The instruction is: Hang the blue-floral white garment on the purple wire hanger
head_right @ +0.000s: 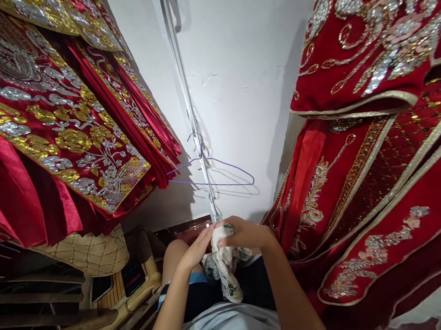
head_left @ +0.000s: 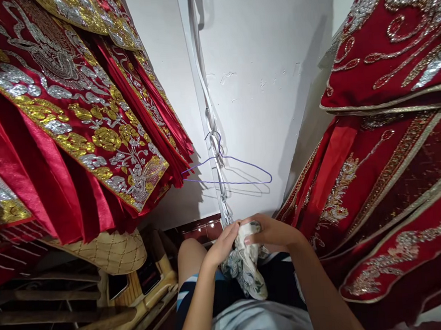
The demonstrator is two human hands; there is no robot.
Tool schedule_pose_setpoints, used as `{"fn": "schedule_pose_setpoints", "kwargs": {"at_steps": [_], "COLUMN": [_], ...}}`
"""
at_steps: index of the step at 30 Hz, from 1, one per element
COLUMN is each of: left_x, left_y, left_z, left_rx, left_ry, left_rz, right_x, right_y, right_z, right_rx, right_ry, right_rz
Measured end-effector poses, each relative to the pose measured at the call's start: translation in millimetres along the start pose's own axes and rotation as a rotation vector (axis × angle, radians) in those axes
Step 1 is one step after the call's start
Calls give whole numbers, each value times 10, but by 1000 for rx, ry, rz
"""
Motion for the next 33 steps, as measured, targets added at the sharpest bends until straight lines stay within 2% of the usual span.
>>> {"fn": "schedule_pose_setpoints", "kwargs": {"at_steps": [3,5,9,11,15,19,22,27,30,33], "left_x": [43,183,695,873,1142,1502,1737,1927,1916,1871], "left_y": [93,130,153,165,212,250,186,-39,-199,-352], "left_z": [-274,-334,-201,-84,-28,-181,-200,168,422,556], "left_rx": [89,105,217,257,331,381,281,-6,-89,-89], "left_ry": [-160,-318,-751,-893,-1044,-1092,-1038,-957,-987,-1077], "left_rz": [-129,-133,88,122,125,184,230,339,388,416], "right_x": [284,476,773,851,1007,1102,1135,1216,1203,1114], "right_y": [-85,-210,-595,-815,-1089,-1017,-856,-662,-605,-574], "right_z": [-115,-135,-41,107,451,604,576,459,431,418], "right_rx": [90,122,273,307,177,85,83,74,47,55], "right_ry": [89,159,256,273,408,487,531,585,584,567], "right_rz": [93,176,434,528,651,617,577,569,557,534]}}
Point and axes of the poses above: each hand's wrist, its own y-axis away from the middle knuckle, its own x-axis out of the back of the hand, z = x × y, the point moved 7 cm from there along -y, towards the middle knuckle, and after that the axes turned 6 degrees about x, right-handed, at the moved point
